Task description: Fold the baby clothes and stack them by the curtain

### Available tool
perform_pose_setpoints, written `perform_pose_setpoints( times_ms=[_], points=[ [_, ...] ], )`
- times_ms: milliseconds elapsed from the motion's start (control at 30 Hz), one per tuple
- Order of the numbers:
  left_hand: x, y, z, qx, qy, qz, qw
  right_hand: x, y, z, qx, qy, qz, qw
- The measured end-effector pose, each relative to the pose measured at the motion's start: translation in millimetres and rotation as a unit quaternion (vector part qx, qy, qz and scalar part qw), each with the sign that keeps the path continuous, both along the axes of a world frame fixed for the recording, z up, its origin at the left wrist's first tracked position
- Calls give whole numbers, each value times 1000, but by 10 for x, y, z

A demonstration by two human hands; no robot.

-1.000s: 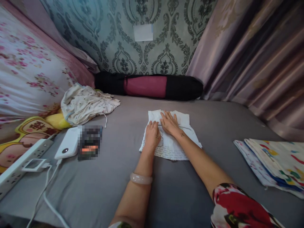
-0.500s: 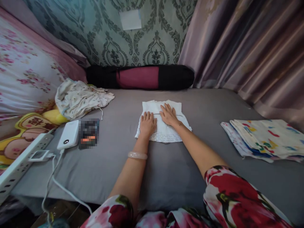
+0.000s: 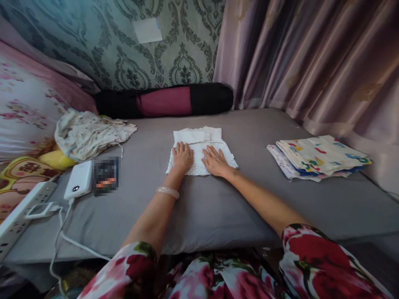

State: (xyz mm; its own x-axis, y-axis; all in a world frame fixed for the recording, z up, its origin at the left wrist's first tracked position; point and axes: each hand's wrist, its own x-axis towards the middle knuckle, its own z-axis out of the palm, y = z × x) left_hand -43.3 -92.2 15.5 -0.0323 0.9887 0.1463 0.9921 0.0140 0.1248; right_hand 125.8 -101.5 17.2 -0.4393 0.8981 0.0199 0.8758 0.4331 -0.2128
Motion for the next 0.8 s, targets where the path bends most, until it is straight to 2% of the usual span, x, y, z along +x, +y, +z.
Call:
perform_pose_setpoints(
  times_ms=[200, 433, 667, 800],
  points=[
    [218, -240, -15, -31, -11, -72, 997, -26, -61, -23, 7, 7, -20, 1000],
    [249, -301, -22, -37, -18, -80, 996, -28, -67, -25, 15, 13, -24, 1000],
    [-38, -386, 14, -37, -2, -109, 993, 171, -136, 35, -19, 22, 28, 999],
    [-337, -485, 43, -13, 11, -97, 995, 427, -174, 118, 13, 40, 43, 998]
  ],
)
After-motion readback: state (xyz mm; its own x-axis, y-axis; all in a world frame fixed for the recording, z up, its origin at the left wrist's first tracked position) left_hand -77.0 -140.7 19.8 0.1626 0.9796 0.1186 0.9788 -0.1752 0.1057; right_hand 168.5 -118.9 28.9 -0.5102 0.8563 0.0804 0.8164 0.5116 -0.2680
